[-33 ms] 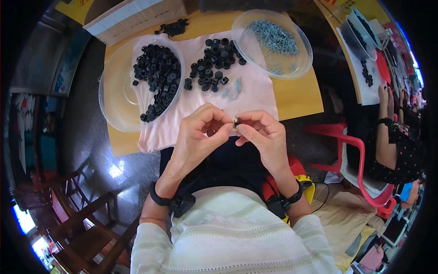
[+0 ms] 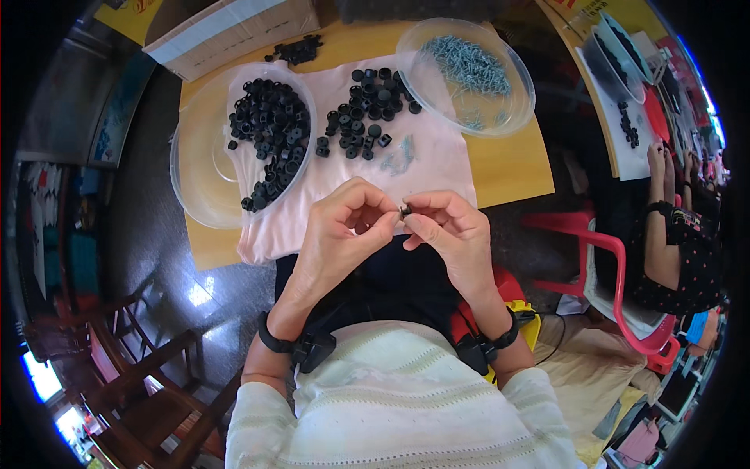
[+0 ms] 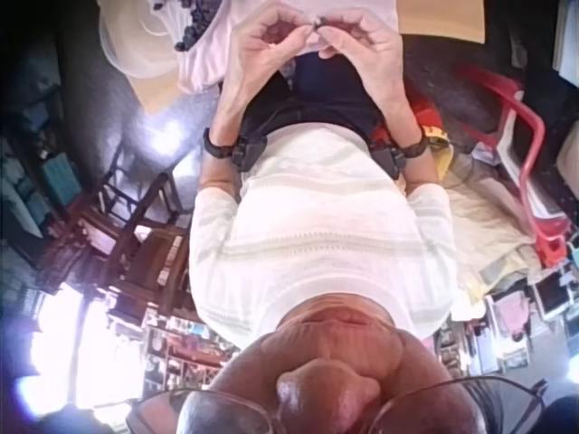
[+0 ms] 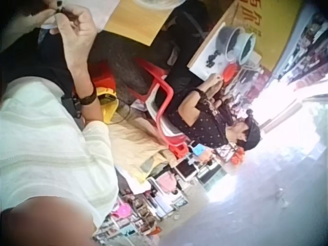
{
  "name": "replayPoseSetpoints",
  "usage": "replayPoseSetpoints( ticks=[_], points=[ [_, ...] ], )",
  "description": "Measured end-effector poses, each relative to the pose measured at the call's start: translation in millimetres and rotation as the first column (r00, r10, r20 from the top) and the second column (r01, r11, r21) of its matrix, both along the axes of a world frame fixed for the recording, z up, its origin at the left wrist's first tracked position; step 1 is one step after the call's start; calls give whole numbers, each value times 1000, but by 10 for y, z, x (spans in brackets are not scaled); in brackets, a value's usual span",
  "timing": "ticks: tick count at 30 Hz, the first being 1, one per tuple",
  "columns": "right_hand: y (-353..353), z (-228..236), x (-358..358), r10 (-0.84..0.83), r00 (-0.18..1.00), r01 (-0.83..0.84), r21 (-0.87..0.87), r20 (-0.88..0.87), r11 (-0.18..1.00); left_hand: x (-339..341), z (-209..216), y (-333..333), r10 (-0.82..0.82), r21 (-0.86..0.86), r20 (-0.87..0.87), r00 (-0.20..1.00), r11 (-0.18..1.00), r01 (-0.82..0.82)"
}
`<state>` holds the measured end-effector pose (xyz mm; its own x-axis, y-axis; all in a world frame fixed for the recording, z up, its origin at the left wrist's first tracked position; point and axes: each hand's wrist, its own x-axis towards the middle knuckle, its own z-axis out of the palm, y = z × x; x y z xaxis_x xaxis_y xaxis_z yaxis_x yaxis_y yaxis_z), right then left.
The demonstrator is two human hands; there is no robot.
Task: Assembling small black plastic parts by hand at a workbench.
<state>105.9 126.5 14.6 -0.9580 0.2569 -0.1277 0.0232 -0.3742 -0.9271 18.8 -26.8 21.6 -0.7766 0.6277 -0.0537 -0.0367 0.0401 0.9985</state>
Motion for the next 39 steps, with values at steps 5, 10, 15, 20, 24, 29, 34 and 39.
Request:
replayPoseSetpoints(
  ticks=[5, 10, 15, 20, 24, 29, 34, 39],
  points=[
    [95, 38, 8, -11, 999, 15, 114, -32, 993, -116, 104, 57, -56, -17, 97, 994, 998, 58],
    [303, -100, -78, -86, 996, 86, 92, -4, 992, -361, 92, 241, -1, -266, -569, 822, 946, -183],
    [370, -226, -98, -97, 995, 95, 79, 17, 992, -585, -62, 366, -118, -358, -810, 575, 875, -325],
    [367, -184, -116, -108, 993, 101, 155, 38, 983, -592, -81, 373, -64, -300, -804, 591, 902, -311],
    [337, 169, -163, 53, 927, 295, 808, -372, 510, -380, 137, 272, 14, -217, -494, 869, 966, -139],
    [121, 179, -166, 174, 888, 275, 796, -425, 540, -136, 63, 83, 44, 223, 183, 982, 971, -85],
    [47, 168, -67, 141, 919, 168, 689, -368, 705, 41, 49, -2, 59, 376, 272, 961, 912, -162],
    [-32, 136, 58, 117, 960, -46, 268, -255, 962, 126, 48, -107, 32, 359, 223, 974, 926, -113]
  ],
)
